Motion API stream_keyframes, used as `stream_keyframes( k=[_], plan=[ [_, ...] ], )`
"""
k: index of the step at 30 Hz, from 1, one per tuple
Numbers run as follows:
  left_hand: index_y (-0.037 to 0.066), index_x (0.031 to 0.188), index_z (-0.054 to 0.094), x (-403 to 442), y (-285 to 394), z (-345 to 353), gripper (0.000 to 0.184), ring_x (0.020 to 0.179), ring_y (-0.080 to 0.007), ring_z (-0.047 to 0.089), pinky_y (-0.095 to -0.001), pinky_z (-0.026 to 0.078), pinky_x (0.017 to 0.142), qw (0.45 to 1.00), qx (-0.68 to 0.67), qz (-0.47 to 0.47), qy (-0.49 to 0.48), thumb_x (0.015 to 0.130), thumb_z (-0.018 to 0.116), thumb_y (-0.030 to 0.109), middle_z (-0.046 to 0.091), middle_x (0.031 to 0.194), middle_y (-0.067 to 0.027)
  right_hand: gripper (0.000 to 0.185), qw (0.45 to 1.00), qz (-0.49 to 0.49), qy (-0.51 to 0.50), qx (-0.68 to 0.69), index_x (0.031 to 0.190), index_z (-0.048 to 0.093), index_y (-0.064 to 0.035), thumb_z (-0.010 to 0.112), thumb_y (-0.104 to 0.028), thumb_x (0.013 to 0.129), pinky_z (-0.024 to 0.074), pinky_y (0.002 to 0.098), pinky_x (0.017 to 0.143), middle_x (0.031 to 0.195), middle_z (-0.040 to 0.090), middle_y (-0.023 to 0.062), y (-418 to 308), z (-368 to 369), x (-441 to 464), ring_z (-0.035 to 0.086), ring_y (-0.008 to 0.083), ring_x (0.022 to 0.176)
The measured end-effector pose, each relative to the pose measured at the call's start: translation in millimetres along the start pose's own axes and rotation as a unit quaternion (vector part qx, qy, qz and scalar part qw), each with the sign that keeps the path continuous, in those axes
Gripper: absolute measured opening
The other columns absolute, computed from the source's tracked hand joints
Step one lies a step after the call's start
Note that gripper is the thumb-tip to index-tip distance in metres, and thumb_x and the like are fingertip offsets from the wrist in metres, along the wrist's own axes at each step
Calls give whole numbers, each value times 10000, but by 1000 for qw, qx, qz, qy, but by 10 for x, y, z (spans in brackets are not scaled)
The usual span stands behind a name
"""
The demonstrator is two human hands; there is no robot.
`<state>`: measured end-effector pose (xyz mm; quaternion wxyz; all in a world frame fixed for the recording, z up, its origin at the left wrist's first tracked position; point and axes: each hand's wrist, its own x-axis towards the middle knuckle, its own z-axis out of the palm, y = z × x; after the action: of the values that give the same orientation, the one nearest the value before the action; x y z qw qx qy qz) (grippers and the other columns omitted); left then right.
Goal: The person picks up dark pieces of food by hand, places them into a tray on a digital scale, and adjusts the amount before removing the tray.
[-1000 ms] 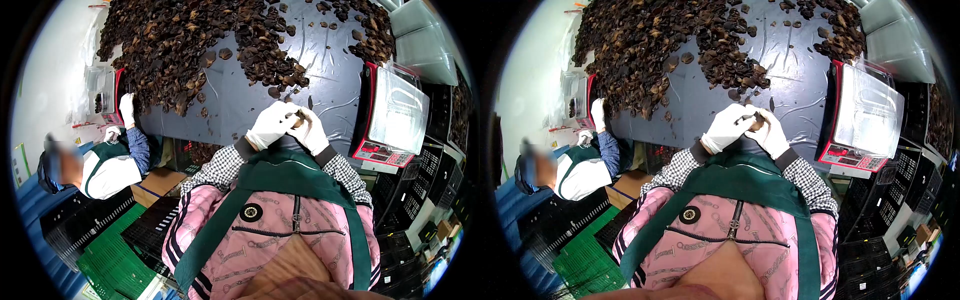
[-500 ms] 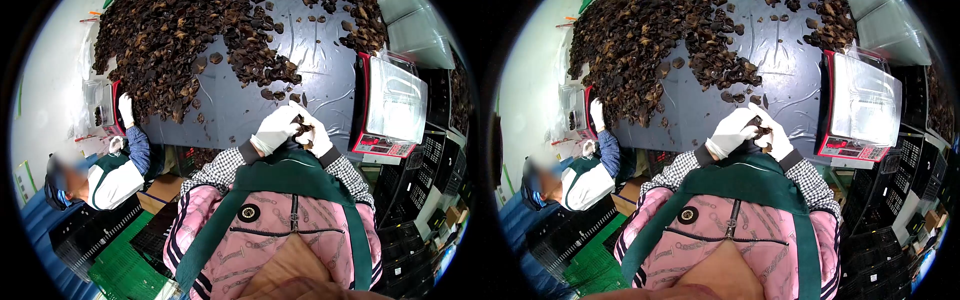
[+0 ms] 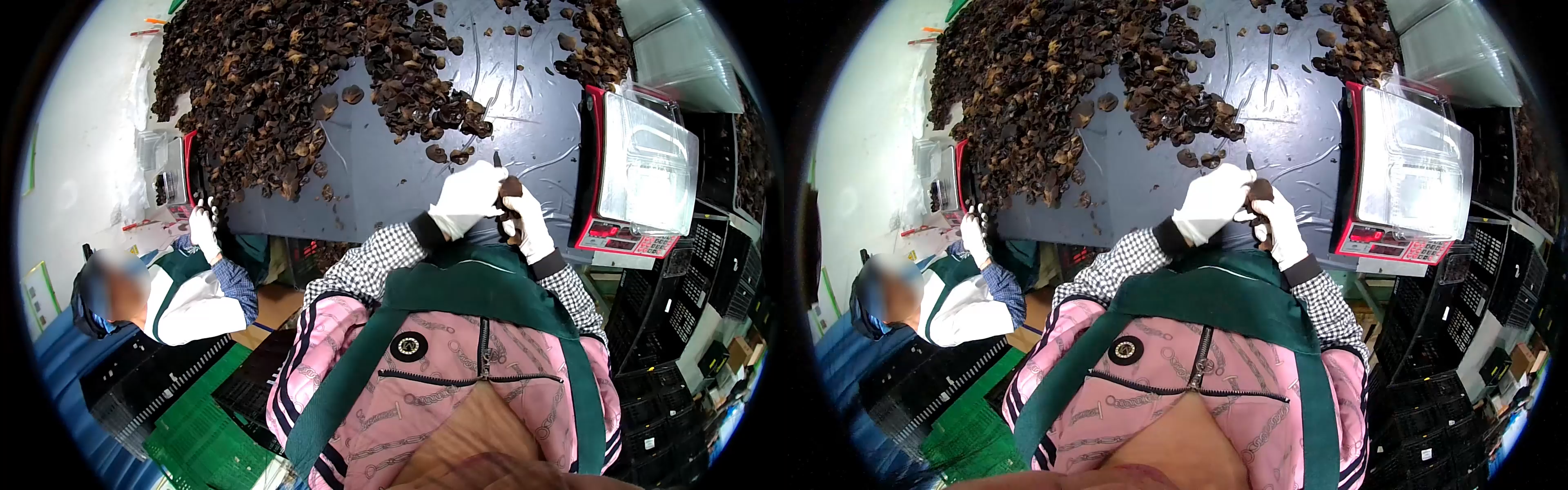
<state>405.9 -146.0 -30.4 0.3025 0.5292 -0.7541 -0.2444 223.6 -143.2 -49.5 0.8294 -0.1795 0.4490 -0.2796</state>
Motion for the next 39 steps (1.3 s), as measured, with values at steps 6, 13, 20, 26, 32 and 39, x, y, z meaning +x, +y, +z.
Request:
stream_keyframes(
  k=[6,13,20,26,32,39],
  plan=[
    [32,1102,680,-182,135,-8,270,903,-254,683,-343,560,787,999,-22,-8,30,839,618,37,690,1036,-118,277,999,33,3,14,1206,588,-32,589,-151,957,319,192,421,882,630,13,-86,227,-97,537,69,567],
    [87,1082,704,-26,-416,-261,255,1056,-345,569,-426,471,922,967,193,-146,74,848,700,187,638,1113,-143,109,991,-59,116,-37,1003,646,-29,612,-114,945,253,179,407,719,619,32,-282,193,-197,392,23,463],
    [30,1036,678,-129,-675,-270,193,979,-316,633,-386,510,895,983,88,-54,149,865,597,-8,665,1027,-144,139,911,-300,252,-127,1006,693,-50,627,-164,964,224,183,400,644,612,12,-1063,111,-887,338,7,428],
    [54,1111,692,613,725,-340,268,989,-260,670,-341,535,878,983,-157,9,98,855,633,6,684,1081,-131,169,780,-486,386,-80,1024,704,-57,662,-213,974,246,166,405,701,635,7,-1815,-577,-1179,364,3,441],
    [61,996,666,1493,1728,502,195,998,-306,616,-435,486,886,973,-162,158,-36,857,545,124,662,1047,-126,181,761,-502,397,-104,1074,711,-70,711,-182,931,388,186,528,815,670,16,-2017,-1191,-916,490,25,595],
    [45,1195,639,1049,1249,982,318,1111,-387,601,-454,481,973,990,-120,70,9,901,603,159,616,1246,-206,467,747,-484,273,-366,1323,604,-5,724,-78,877,500,318,953,1248,666,120,-1979,-1297,-1057,645,187,1056]
  ],
)
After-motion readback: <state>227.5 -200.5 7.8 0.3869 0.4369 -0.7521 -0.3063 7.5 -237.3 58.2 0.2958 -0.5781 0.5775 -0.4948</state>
